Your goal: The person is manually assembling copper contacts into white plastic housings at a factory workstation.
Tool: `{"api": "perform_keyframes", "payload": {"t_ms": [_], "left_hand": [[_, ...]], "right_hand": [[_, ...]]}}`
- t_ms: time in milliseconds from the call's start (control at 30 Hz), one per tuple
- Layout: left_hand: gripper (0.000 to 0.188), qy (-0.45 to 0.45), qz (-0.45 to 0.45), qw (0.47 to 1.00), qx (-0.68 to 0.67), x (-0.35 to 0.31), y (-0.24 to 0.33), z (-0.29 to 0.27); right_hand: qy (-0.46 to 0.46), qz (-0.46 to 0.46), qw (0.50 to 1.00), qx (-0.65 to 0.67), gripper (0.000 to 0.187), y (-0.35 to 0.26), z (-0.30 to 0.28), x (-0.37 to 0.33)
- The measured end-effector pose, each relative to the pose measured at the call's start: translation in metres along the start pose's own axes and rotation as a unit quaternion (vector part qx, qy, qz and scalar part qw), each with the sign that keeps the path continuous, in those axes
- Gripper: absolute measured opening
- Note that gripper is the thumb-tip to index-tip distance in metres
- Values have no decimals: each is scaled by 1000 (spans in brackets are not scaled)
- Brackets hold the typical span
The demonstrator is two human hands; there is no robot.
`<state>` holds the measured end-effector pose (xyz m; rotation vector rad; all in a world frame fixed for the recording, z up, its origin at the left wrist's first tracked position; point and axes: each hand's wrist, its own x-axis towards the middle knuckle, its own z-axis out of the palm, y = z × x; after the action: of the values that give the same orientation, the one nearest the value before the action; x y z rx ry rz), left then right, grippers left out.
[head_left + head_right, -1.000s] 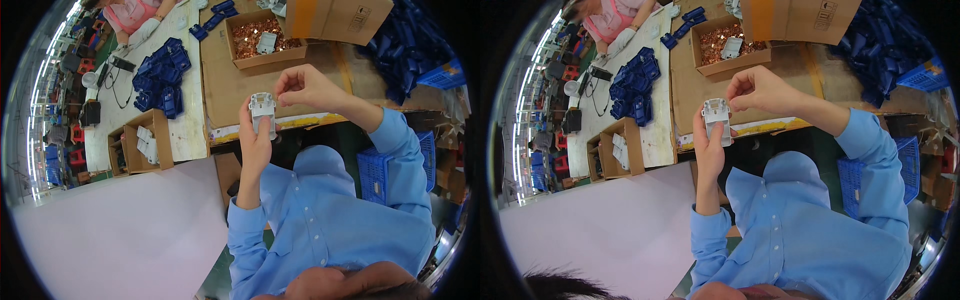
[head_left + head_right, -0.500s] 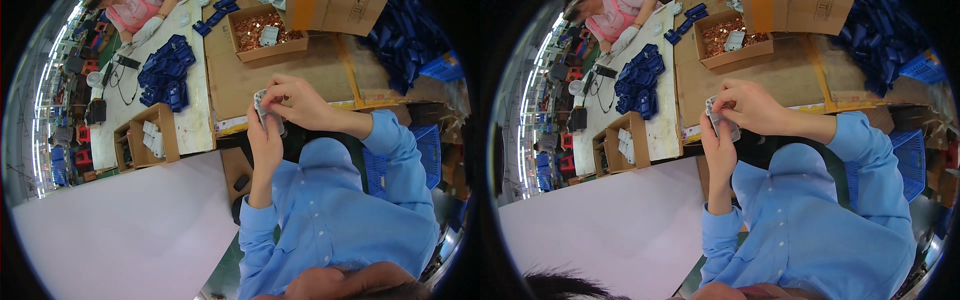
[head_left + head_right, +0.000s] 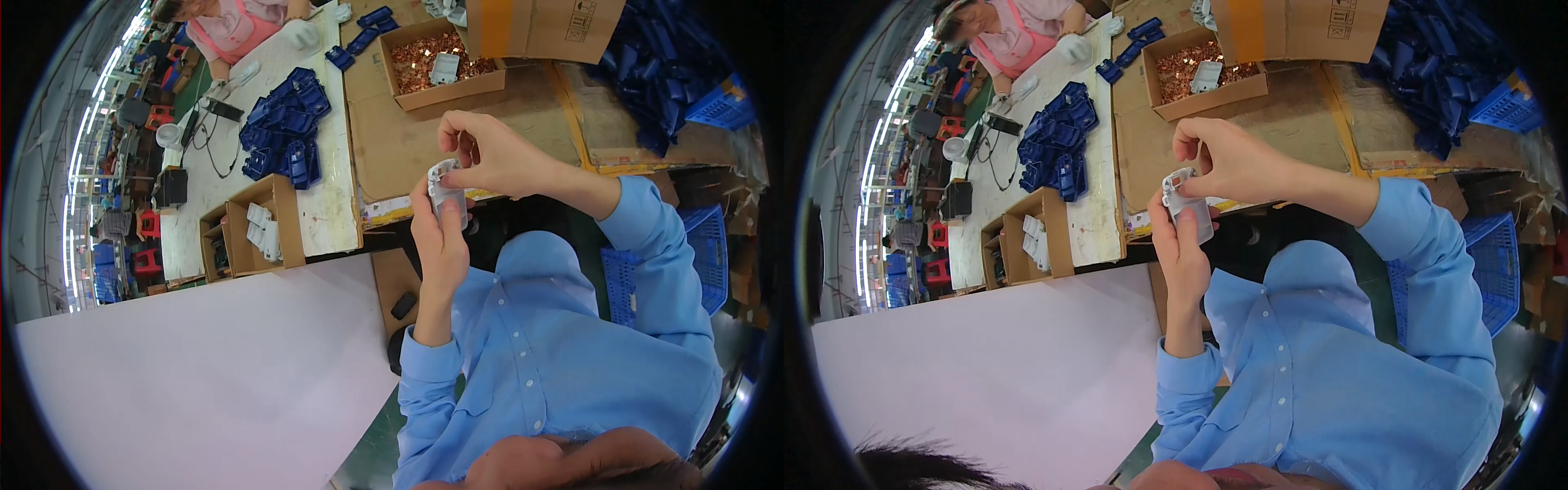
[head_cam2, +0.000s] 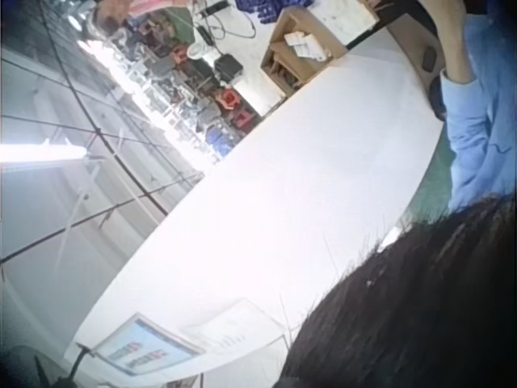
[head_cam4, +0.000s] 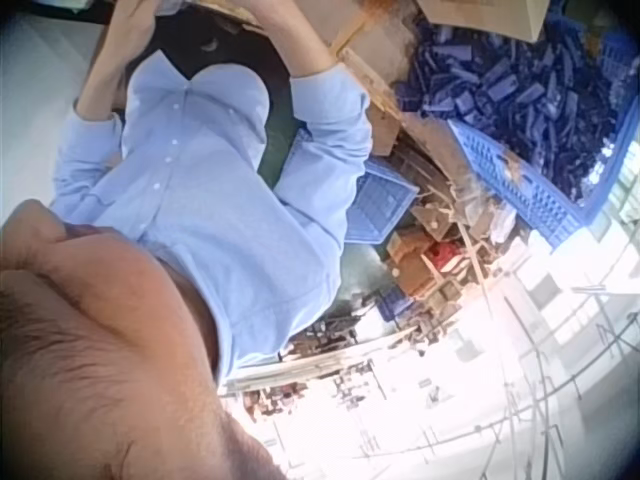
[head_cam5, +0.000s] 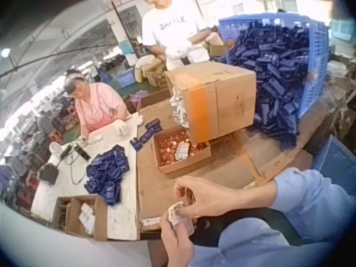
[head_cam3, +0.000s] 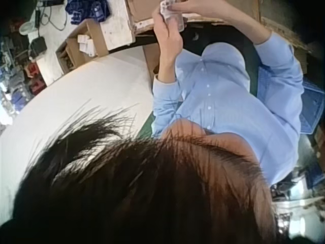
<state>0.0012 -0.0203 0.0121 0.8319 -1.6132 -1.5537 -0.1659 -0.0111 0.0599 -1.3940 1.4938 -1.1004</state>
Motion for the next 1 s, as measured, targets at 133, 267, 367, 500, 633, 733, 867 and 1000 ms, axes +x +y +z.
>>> {"api": "perform_keyframes", "payload": {"t_ms": [133,267,367,500,633,733,867,1000], "left_hand": [[31,13,-1,1000,6,1,7,6],[29,68,-45,997,-17,2,13,13],[28,74,-46,996,-31,5,9,10],[27,74,-42,996,-32,4,10,14],[27,74,-31,997,-14,4,12,17],[27,77,-22,997,3,2,13,17],[26,68,-8,997,23,1,14,17],[27,65,-4,997,37,1,16,19]], "right_hand": [[25,-94,991,-87,30,-1,0,-5],[44,-133,973,-185,25,-6,-1,-10],[37,-118,979,-159,22,-5,1,-17],[43,-129,978,-155,22,-5,-1,-22],[53,-114,982,-139,20,-7,-3,-22],[44,-89,988,-114,19,-13,-5,-20],[18,-79,991,-107,21,-11,-9,-16],[8,-62,988,-139,22,-13,-10,-14]]}}
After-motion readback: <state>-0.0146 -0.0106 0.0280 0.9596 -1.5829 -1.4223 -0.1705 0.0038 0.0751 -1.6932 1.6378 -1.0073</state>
